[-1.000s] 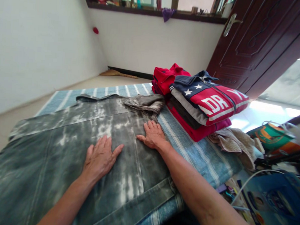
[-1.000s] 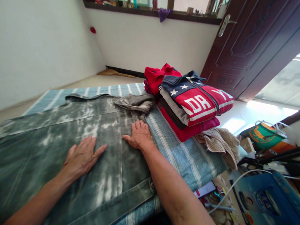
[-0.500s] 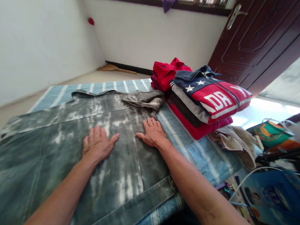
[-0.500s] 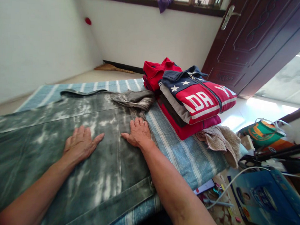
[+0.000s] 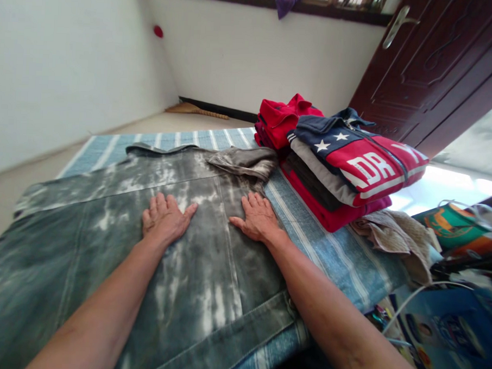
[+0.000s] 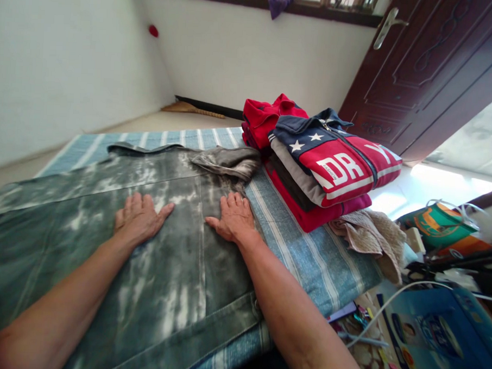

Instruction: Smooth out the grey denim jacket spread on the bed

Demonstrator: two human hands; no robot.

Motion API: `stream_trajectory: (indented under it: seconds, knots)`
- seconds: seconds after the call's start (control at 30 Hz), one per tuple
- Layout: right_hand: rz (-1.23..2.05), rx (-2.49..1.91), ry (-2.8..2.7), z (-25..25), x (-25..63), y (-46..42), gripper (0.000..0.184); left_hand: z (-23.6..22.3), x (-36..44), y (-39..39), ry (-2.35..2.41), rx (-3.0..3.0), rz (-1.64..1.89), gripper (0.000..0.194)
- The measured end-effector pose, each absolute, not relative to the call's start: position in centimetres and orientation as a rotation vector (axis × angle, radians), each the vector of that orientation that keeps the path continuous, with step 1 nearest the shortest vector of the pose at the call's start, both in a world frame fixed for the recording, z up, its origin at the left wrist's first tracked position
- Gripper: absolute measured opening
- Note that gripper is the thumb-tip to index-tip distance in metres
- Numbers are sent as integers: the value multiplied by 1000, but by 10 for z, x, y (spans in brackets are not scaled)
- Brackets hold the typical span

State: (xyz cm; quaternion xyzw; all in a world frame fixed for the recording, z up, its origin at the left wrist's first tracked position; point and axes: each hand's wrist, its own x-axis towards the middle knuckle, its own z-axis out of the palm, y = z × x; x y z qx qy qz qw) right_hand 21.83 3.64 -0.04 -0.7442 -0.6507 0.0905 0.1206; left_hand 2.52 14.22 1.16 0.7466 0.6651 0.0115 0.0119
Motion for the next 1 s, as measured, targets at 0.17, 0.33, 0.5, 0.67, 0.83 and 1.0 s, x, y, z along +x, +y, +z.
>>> stream_trajectory:
  seconds: [0.17, 0.33, 0.5, 0.67, 0.83, 1.0]
  knots:
    - [260, -2187, -1900, -1, 218, 36, 77, 4, 22, 144, 2056, 2372, 65, 81]
    - [246, -2193, -1916, 0, 218, 36, 76, 1, 21, 147, 2067, 2396, 63, 83]
    - [244, -2203, -1908, -1, 216, 36, 75, 6, 22, 144, 2059, 2385, 31, 81]
    - [266, -2205, -1905, -2, 213, 35, 75, 14, 22, 152, 2089, 2448, 24, 72]
    - [255, -2213, -1927, -5, 212, 34, 74, 9, 24, 172, 2025, 2436, 12, 78]
    - [247, -2227, -1946, -7, 211, 34, 72, -1, 23, 180, 1989, 2398, -13, 82]
